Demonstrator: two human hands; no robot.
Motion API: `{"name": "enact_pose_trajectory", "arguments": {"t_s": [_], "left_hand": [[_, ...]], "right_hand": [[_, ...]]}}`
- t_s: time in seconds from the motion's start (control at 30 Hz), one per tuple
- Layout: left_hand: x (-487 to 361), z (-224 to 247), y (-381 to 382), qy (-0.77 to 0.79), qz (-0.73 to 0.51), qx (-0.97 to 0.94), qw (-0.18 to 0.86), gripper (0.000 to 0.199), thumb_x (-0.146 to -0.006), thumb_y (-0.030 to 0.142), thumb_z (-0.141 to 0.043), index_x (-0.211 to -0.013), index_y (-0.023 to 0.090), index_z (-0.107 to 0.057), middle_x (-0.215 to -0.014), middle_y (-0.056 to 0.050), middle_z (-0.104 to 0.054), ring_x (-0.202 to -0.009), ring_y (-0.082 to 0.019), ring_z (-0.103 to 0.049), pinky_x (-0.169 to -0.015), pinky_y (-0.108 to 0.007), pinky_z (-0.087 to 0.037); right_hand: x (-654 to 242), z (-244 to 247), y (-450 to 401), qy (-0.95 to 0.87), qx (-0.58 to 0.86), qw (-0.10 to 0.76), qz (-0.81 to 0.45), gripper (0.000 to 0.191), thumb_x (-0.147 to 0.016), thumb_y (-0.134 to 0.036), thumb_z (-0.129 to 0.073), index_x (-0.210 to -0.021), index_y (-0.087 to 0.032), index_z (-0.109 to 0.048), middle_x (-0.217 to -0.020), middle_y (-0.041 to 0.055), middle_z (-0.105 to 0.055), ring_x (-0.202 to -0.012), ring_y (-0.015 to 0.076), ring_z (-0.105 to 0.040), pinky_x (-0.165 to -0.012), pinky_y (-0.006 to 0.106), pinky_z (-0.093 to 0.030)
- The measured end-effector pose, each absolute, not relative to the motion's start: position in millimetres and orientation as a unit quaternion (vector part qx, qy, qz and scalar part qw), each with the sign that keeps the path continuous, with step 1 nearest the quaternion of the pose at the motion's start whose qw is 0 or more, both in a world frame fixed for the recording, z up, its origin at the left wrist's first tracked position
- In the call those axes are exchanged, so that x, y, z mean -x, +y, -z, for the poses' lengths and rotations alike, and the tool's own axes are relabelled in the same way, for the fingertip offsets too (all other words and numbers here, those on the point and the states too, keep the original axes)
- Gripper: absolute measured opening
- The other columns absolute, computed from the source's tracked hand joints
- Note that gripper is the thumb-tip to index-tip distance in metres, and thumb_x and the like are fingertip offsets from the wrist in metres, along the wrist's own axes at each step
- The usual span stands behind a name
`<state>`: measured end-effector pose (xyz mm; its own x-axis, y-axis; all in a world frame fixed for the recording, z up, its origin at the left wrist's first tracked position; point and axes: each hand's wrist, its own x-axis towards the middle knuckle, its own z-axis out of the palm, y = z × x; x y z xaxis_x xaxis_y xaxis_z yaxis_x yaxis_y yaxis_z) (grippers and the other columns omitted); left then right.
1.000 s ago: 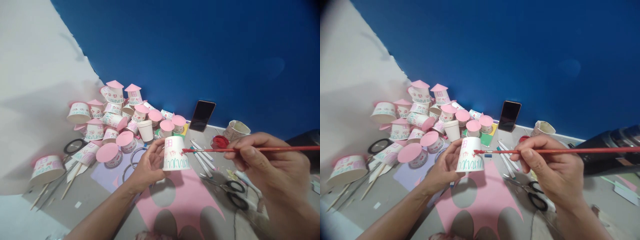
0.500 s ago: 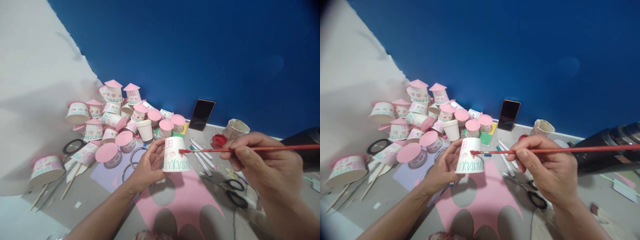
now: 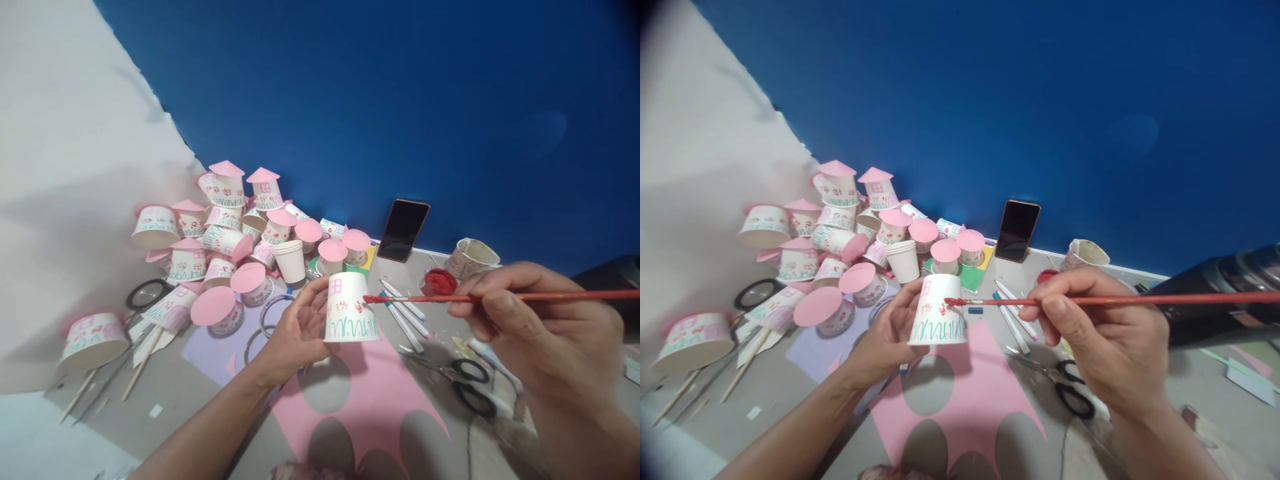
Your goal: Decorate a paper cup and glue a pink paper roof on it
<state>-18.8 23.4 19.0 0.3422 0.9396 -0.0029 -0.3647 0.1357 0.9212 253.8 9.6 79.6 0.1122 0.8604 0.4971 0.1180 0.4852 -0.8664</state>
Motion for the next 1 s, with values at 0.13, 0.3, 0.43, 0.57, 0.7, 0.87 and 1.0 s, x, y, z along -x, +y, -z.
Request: {"name": "enact_pose_trajectory", "arguments": {"t_s": [0.13,0.3,0.43,0.57,0.7,0.87,1.0], "left_hand": [[17.9,-20.4,22.0,0.313,-0.479,-0.448,0.687,0.089,-0.062,0.016,-0.097,-0.141,0.028,-0.058,-0.14,-0.014,-0.067,-0.117,-0.03,-0.07,-0.095,-0.037,-0.055],[17.5,-20.2,22.2,0.315,-0.482,-0.441,0.689,0.089,-0.063,0.015,-0.096,-0.142,0.027,-0.058,-0.138,-0.015,-0.068,-0.115,-0.03,-0.071,-0.093,-0.036,-0.057],[17.2,-21.1,22.3,0.314,-0.479,-0.439,0.692,0.085,-0.065,0.017,-0.095,-0.14,0.026,-0.059,-0.133,-0.013,-0.071,-0.11,-0.028,-0.072,-0.092,-0.037,-0.057],[16.5,-21.3,21.8,0.321,-0.474,-0.435,0.695,0.087,-0.064,0.019,-0.096,-0.141,0.027,-0.057,-0.13,-0.011,-0.071,-0.103,-0.025,-0.072,-0.086,-0.033,-0.056],[15.7,-19.1,22.1,0.312,-0.475,-0.44,0.695,0.086,-0.065,0.019,-0.096,-0.141,0.027,-0.057,-0.132,-0.011,-0.07,-0.104,-0.024,-0.071,-0.084,-0.032,-0.056],[15.2,-18.5,22.9,0.307,-0.478,-0.445,0.692,0.084,-0.066,0.018,-0.095,-0.141,0.026,-0.058,-0.132,-0.013,-0.071,-0.112,-0.029,-0.071,-0.095,-0.038,-0.057],[14.8,-19.9,22.7,0.3,-0.479,-0.44,0.698,0.084,-0.065,0.015,-0.094,-0.14,0.026,-0.058,-0.134,-0.013,-0.07,-0.126,-0.032,-0.066,-0.104,-0.041,-0.054]], "right_hand": [[-252.9,-82.1,9.4,-0.61,0.417,0.608,-0.292,0.006,-0.094,-0.024,-0.076,-0.089,-0.023,-0.078,-0.072,0.0016,-0.075,-0.05,0.0116,-0.058,-0.041,0.022,-0.046],[-253.4,-83.2,8.8,-0.588,0.426,0.623,-0.291,0.006,-0.092,-0.024,-0.078,-0.086,-0.023,-0.078,-0.073,0.0038,-0.076,-0.052,0.0145,-0.061,-0.043,0.025,-0.046],[-252.9,-82.2,9.4,-0.599,0.422,0.615,-0.292,0.006,-0.092,-0.025,-0.078,-0.087,-0.022,-0.079,-0.07,0.004,-0.075,-0.05,0.0142,-0.059,-0.041,0.025,-0.046],[-250.9,-82.6,10.7,-0.595,0.411,0.619,-0.307,0.007,-0.093,-0.025,-0.077,-0.087,-0.022,-0.078,-0.071,0.0024,-0.076,-0.047,0.0115,-0.057,-0.04,0.023,-0.045],[-250.9,-83.4,9.7,-0.597,0.41,0.617,-0.307,0.006,-0.093,-0.025,-0.077,-0.088,-0.023,-0.078,-0.071,0.0023,-0.076,-0.049,0.0122,-0.059,-0.041,0.023,-0.046],[-251.1,-83.4,8.8,-0.6,0.399,0.617,-0.315,0.005,-0.094,-0.023,-0.076,-0.089,-0.023,-0.079,-0.072,0.0024,-0.076,-0.049,0.0123,-0.059,-0.041,0.023,-0.046],[-252.0,-83.0,10.1,-0.579,0.387,0.64,-0.326,0.005,-0.094,-0.023,-0.077,-0.09,-0.024,-0.079,-0.075,0.0029,-0.077,-0.055,0.0141,-0.066,-0.042,0.022,-0.046]]}}
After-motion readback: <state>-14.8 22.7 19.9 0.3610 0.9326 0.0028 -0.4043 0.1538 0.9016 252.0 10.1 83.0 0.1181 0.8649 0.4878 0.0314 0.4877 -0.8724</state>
